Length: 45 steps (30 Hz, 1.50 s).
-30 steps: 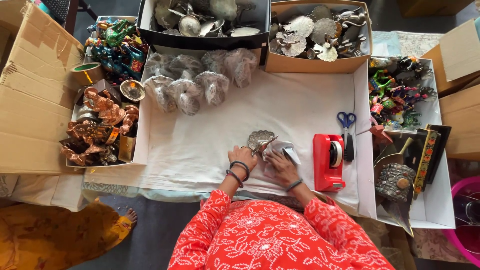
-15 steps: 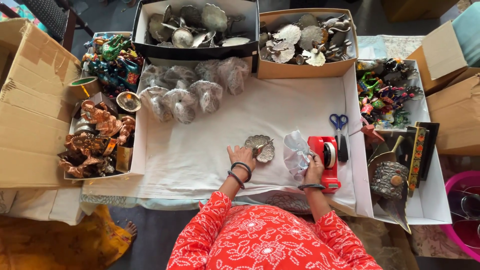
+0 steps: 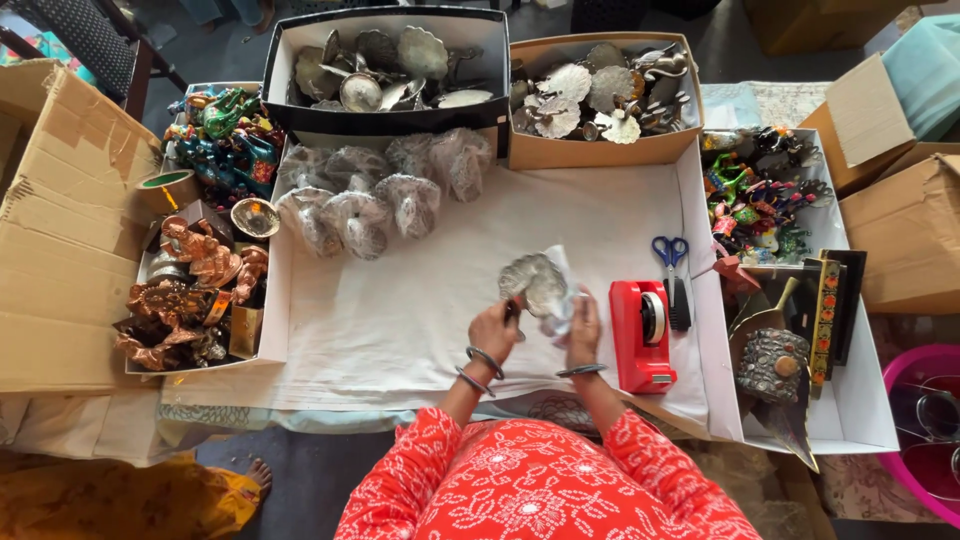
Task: The person wraps a silver decorative item in bubble wrap, securing it with tape from a dispenser. They then place the wrapped item into a box and pick up another silver decoration to wipe it with a cloth.
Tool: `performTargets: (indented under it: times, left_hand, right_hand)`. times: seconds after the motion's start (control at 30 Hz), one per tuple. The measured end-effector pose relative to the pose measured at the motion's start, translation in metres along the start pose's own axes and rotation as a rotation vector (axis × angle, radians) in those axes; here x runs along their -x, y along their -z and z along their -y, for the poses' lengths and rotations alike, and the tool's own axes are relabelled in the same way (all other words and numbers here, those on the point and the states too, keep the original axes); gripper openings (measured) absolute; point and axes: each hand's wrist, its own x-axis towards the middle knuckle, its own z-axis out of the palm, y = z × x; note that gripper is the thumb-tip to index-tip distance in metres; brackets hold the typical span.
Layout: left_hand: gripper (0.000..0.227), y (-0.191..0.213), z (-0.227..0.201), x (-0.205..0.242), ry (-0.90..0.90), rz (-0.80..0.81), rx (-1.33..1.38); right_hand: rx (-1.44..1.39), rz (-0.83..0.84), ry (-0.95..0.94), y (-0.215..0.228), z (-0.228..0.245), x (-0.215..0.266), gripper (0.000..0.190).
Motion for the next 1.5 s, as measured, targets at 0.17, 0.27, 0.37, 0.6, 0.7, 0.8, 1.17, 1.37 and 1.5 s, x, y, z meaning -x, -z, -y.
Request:
performTargets:
  times: [0.17, 0.27, 0.37, 0.6, 0.7, 0.8, 1.17, 1.37, 1.5]
  left_hand:
    - [0.025, 0.036, -0.051, 0.03, -0.249, -0.157, 0.099]
    - [0.039, 0.046, -0.055, 0.035, -0.266, -0.218, 0.284]
    - [0.052, 0.031, -0.028, 0.011, -0.08, -0.086, 0.675]
    - [0.065, 0.032, -0.026, -0.004, 0.198, 0.648, 1.359]
    - [0.069, 0.037, -0.034, 0.003, 0.18, 0.645, 1.344]
    - [0.073, 0.028, -0.034, 0.006, 0.224, 0.636, 1.414]
    - [0.072, 0.046, -0.05, -0.01, 0.254, 0.624, 1.479]
    - [0.069, -0.01, -0.04, -0.021, 0.253, 0.501, 1.293]
    - [0.065, -0.037, -0.024, -0.021, 0.279, 0.367, 1.22]
  right_hand:
    - [-0.043, 0.122, 0.207, -0.009, -0.018, -0.03, 0.019]
    - [-0.01, 0.109, 0.286, -0.009, 0.0, -0.034, 0.013]
    - [-0.107, 0.095, 0.28, -0.015, 0.014, -0.039, 0.01]
    - [0.734, 0.035, 0.57, -0.018, 0.032, -0.034, 0.02]
    - [1.222, 0.204, 0.415, -0.005, 0.049, -0.049, 0.033]
    - [1.384, 0.302, 0.506, 0.016, 0.055, -0.067, 0.034]
    - [0.705, -0.154, 0.863, -0.01, 0.17, -0.021, 0.02]
    - [1.069, 0.177, 1.124, -0.069, 0.132, -0.016, 0.025]
    - [1.397, 0.371, 1.185, -0.088, 0.104, 0.007, 0.049]
